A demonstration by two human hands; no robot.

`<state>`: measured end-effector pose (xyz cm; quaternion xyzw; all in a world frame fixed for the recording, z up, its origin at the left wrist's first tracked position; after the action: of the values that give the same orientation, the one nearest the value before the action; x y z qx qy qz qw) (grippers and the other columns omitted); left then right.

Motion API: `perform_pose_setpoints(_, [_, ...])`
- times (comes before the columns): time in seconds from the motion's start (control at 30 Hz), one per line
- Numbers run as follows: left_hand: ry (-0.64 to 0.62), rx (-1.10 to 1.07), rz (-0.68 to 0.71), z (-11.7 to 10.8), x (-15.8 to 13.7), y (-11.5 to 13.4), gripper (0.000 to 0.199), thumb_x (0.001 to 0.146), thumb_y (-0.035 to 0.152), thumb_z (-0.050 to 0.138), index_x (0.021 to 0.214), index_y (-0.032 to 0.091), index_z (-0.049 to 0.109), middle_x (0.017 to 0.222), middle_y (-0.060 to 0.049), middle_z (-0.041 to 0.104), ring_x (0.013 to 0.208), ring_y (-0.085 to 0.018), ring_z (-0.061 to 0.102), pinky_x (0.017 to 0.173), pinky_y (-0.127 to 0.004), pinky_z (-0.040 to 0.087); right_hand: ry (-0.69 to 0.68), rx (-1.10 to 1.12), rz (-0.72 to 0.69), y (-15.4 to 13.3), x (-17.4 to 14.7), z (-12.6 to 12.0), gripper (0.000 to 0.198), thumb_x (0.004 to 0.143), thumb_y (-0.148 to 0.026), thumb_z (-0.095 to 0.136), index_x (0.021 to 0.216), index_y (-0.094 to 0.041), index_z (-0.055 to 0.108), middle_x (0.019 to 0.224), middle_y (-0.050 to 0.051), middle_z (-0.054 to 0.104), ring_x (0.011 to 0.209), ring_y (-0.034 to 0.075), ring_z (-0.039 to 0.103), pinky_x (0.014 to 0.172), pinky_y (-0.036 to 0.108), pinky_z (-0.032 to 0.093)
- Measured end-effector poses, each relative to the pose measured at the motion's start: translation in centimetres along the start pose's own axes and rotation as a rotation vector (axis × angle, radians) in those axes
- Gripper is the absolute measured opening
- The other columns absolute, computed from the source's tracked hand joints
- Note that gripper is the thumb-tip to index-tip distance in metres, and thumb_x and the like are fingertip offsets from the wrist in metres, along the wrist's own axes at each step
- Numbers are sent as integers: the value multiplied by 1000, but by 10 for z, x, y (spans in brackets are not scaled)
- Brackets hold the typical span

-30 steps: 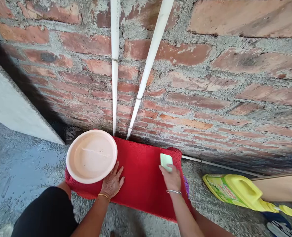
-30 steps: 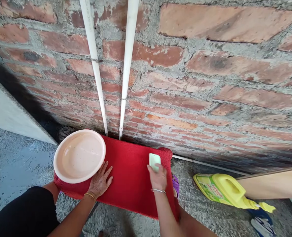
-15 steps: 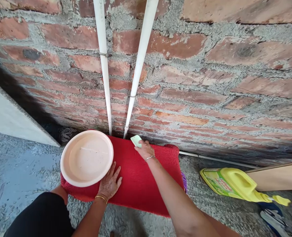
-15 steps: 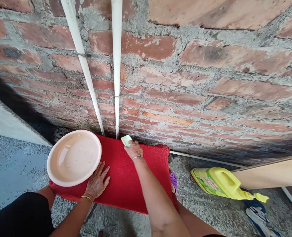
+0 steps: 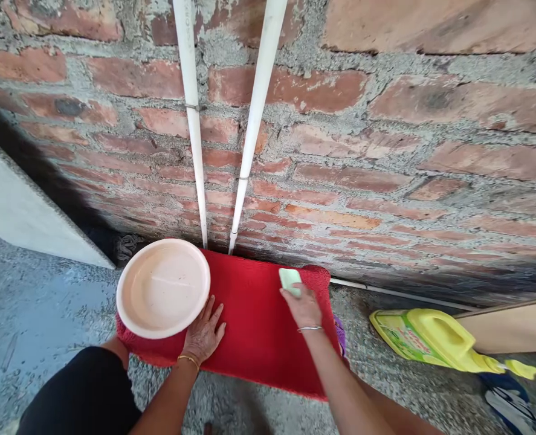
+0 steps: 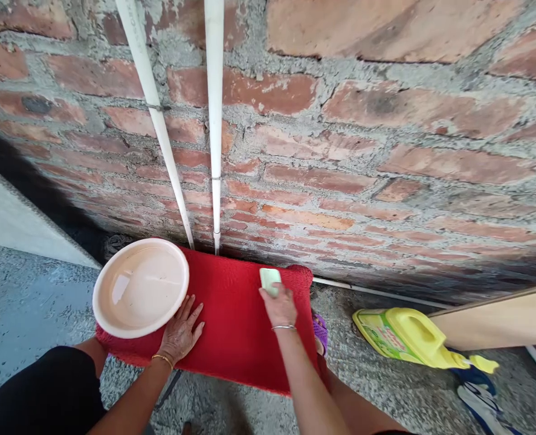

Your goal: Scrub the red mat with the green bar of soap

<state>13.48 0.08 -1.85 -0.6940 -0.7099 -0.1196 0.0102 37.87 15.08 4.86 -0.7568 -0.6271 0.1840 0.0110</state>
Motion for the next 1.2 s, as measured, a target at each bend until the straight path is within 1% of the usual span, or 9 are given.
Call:
perform_pose_setpoints(0.2, [-11,0,16,-2,2,-1,46,89,37,47,132,24,54,147,-9,46,136,-25,40,109,-43,40,-165,44,-332,-129,-61,69,34,84,-45,58,115,-30,59,111,4,57,95,18,61,78,27,44])
perform_pose_setpoints(0.27, [-17,2,22,-2,3,-2,45,89,36,47,132,23,54,146,-9,47,136,-25,41,109,-42,40,-163,1,-384,-146,-69,76,35,83,-43,59,115,-29,59,110,5,57,95,19,60,81,29,43])
perform_pose_setpoints(0.33, [-16,1,19,-2,2,-2,45,89,35,47,132,24,54,146,-9,47,136,-26,41,109,-43,40,-148,-60,-410,-143,-66,73,37,81,-42,60,115,-27,60,111,7,58,98,22,59,84,31,42])
perform_pose_setpoints(0.43, [-12,1,19,-1,1,-2,46,88,35,48,133,26,54,148,-8,44,136,-27,40,109,-44,40,-113,-124,-376,-106,-49,55,37,80,-43,60,113,-26,61,109,7,59,103,23,57,88,31,40])
perform_pose_setpoints(0.6, [-6,1,28,-3,1,-1,45,87,33,50,132,25,56,147,-8,46,134,-27,42,107,-43,42,-67,-121,-170,1,-12,16,35,81,-42,59,112,-26,61,107,6,59,97,21,59,87,30,42])
perform_pose_setpoints(0.77, [18,30,63,-11,3,2,44,88,32,49,130,22,58,144,-12,49,132,-29,45,104,-45,44,-6,60,237,124,0,-13,39,79,-48,57,111,-24,59,105,9,60,93,26,61,82,37,45])
perform_pose_setpoints(0.87, [31,55,74,-13,3,3,43,88,33,48,129,22,59,143,-12,50,131,-29,46,103,-45,45,68,128,416,161,-4,-19,44,81,-50,53,111,-19,58,104,15,61,100,31,59,83,41,45])
perform_pose_setpoints(0.97, [36,60,70,-12,2,4,43,88,33,48,128,22,60,143,-12,50,131,-29,46,103,-44,45,144,169,317,141,-2,-19,42,80,-49,54,111,-20,57,106,14,60,105,30,57,87,40,44])
perform_pose_setpoints(1.2, [40,31,48,-8,2,2,44,88,34,48,129,23,58,144,-10,50,133,-28,43,105,-44,42,41,-9,-106,0,14,3,39,80,-44,59,115,-27,59,109,5,57,101,21,56,89,31,42])
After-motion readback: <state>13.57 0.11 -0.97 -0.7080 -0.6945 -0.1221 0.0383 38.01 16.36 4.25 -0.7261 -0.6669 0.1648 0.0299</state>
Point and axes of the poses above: each hand's wrist, its own x-axis towards the middle knuckle, its own z-axis out of the palm, y = z × x, the point moved 6 cm from there along x, towards the middle knuckle
